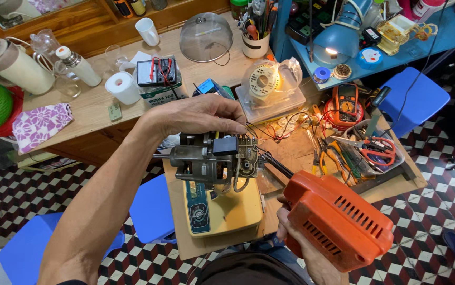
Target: The person works on the exposed wiring of a small motor attached to a yellow appliance. They use an orange heat gun to apply heat to wire connections, then manipulate and reposition the wires with both hands. The person repeatedly applies heat and adjusts the wiring throughout the clip.
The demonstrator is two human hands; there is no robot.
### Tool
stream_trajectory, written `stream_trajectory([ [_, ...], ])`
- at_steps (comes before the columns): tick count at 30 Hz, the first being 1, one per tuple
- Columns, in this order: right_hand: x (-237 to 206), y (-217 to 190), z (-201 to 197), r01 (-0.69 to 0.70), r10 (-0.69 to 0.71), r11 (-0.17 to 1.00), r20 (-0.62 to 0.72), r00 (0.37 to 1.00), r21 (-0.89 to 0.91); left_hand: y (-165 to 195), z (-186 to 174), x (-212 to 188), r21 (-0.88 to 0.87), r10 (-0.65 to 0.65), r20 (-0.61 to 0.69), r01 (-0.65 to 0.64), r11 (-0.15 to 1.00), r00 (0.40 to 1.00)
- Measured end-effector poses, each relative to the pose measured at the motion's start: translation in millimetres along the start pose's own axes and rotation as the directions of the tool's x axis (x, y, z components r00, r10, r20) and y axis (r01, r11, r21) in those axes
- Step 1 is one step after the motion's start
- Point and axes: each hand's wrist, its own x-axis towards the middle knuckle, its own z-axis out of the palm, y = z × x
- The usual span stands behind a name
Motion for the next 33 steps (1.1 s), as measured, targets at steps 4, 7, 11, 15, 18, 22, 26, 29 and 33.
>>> stream_trajectory([
  [4,7.9,6.9,1.3,-0.227,0.207,0.941,-0.101,0.973,-0.252,-3.2,-1.1,-2.4,-0.045,0.001,0.005,0.000,0.999,1.000],
  [7,8.5,9.4,-0.3,-0.163,0.154,0.948,-0.054,0.987,-0.274,-5.1,-0.1,-5.8,-0.050,0.037,-0.022,-0.038,0.998,0.999],
  [11,10.0,11.6,-1.8,-0.157,0.163,0.940,-0.004,0.987,-0.302,-6.2,2.7,-7.5,0.001,-0.074,-0.108,0.075,0.997,0.991],
  [15,13.7,14.5,-4.6,-0.166,0.189,0.922,0.032,0.981,-0.350,-7.2,3.1,-6.5,-0.024,-0.051,-0.098,0.049,0.999,0.994],
  [18,14.9,17.0,-7.4,-0.179,0.214,0.902,0.046,0.976,-0.392,-8.9,3.3,-5.6,-0.053,-0.028,-0.090,0.024,0.998,0.996],
  [22,17.4,18.8,-9.5,-0.189,0.237,0.883,0.062,0.969,-0.429,-11.2,2.9,-5.7,-0.058,-0.002,-0.084,-0.003,0.998,0.996],
  [26,18.9,17.7,-8.5,-0.103,0.157,0.921,0.117,0.981,-0.376,-11.8,2.6,-4.8,-0.056,0.014,-0.073,-0.018,0.998,0.997],
  [29,20.4,15.9,-7.9,-0.099,0.162,0.912,0.128,0.978,-0.398,-11.6,2.9,-4.0,-0.069,-0.011,-0.075,0.006,0.998,0.997],
  [33,21.2,15.4,-8.6,-0.132,0.194,0.917,0.131,0.972,-0.377,-11.8,3.7,-4.5,-0.071,0.011,-0.074,-0.016,0.997,0.997],
])
